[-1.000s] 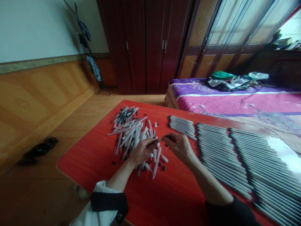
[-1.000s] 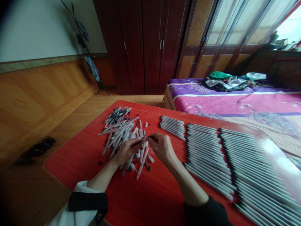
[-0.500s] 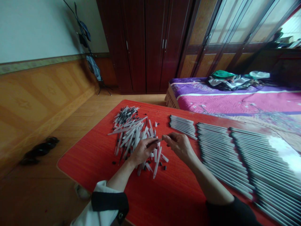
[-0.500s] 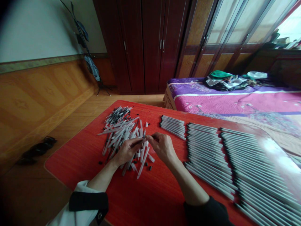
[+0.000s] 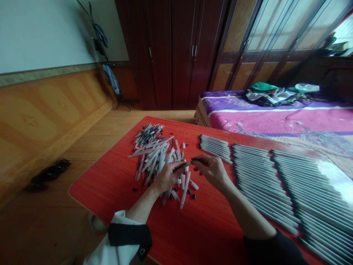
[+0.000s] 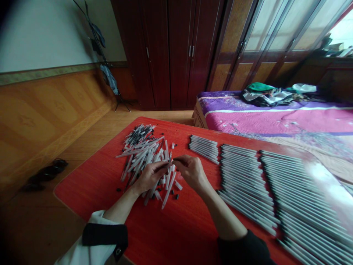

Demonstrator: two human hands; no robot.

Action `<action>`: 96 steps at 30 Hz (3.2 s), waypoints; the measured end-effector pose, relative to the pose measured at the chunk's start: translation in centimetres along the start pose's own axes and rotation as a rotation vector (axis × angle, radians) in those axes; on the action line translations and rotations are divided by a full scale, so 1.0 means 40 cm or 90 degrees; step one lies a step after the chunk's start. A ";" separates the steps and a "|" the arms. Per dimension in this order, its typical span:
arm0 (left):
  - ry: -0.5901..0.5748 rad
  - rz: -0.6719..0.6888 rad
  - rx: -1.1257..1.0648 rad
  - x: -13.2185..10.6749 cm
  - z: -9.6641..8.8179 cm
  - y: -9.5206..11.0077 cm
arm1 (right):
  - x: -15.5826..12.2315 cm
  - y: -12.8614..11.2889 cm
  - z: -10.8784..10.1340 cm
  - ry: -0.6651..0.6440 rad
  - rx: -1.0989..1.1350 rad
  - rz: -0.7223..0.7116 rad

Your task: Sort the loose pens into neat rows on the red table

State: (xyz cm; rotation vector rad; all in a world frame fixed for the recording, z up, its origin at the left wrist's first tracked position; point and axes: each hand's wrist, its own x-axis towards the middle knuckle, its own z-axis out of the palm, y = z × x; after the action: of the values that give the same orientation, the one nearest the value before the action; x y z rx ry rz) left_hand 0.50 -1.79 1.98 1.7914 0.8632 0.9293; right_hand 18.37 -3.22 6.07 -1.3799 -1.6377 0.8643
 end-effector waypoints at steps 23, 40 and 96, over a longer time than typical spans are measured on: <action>-0.020 -0.007 0.013 -0.003 0.001 0.004 | 0.001 0.002 -0.003 0.032 -0.058 0.041; -0.026 -0.019 0.001 -0.003 0.000 0.014 | 0.000 -0.004 -0.001 0.020 -0.002 0.037; 0.351 -0.086 -0.464 0.027 -0.026 -0.002 | -0.017 -0.001 0.042 -0.016 -0.273 0.009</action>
State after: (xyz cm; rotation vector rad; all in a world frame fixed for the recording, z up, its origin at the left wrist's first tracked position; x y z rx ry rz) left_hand 0.11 -0.43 2.47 0.8515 0.8117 1.4498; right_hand 16.89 -3.92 5.27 -1.6731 -1.9097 0.5559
